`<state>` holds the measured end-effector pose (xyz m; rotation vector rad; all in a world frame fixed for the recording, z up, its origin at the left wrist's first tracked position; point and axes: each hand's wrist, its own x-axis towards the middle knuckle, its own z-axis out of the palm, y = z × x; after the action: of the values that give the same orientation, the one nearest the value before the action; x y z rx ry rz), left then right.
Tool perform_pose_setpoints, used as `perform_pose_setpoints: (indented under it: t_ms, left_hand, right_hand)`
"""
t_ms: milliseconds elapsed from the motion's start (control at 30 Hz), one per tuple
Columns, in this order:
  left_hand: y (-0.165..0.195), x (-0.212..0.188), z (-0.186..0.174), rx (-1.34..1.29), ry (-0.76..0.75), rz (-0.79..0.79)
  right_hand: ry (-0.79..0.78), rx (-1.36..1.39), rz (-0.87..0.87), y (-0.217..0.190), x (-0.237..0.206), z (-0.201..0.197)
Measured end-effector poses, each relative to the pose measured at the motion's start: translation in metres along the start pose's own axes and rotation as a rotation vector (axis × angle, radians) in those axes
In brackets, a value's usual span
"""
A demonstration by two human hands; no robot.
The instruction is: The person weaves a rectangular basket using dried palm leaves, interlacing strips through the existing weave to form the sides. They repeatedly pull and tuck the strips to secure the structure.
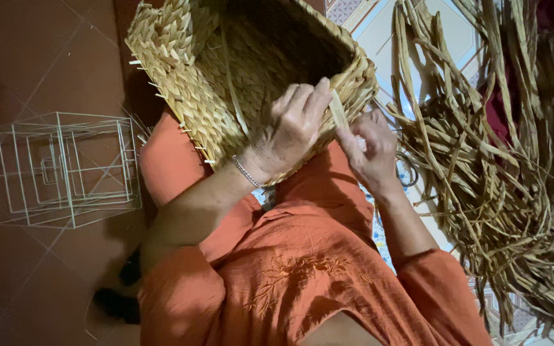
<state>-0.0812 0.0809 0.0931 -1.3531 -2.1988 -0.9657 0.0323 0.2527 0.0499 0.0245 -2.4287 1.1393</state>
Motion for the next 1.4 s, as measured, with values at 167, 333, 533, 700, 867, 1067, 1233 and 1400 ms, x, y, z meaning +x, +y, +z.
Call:
perform_pose_setpoints:
  t_ms: [167,333,533,700,867,1067,1233,1400]
  left_hand:
    - [-0.006,-0.001,0.006,-0.044,-0.033,-0.010]
    - [-0.013,0.000,0.012,-0.112,0.003,-0.008]
    - [-0.013,0.008,0.002,-0.164,0.058,-0.060]
    - [-0.004,-0.002,-0.011,0.158,0.083,0.123]
    - [-0.041,-0.009,0.024,-0.701,-0.002,-0.381]
    - [-0.095,-0.022,0.018,-1.298,0.142,-0.967]
    - [-0.137,-0.005,-0.019,-1.392,0.402,-0.927]
    - [-0.197,-0.001,-0.061,-1.375,0.549,-0.719]
  right_hand:
    - [-0.006,-0.081,0.038,-0.004,-0.018,0.001]
    - [0.014,0.097,0.139,-0.014,-0.027,0.009]
    - [-0.085,0.459,0.273,-0.034,-0.027,-0.007]
    - [-0.178,0.356,-0.187,-0.059,-0.009,-0.012]
    - [0.069,0.094,-0.405,-0.048,0.025,-0.008]
    - [0.152,-0.004,-0.002,0.011,0.049,0.000]
    - [0.023,0.088,0.083,0.031,0.045,0.013]
    - [0.027,0.134,0.001,0.045,0.090,0.018]
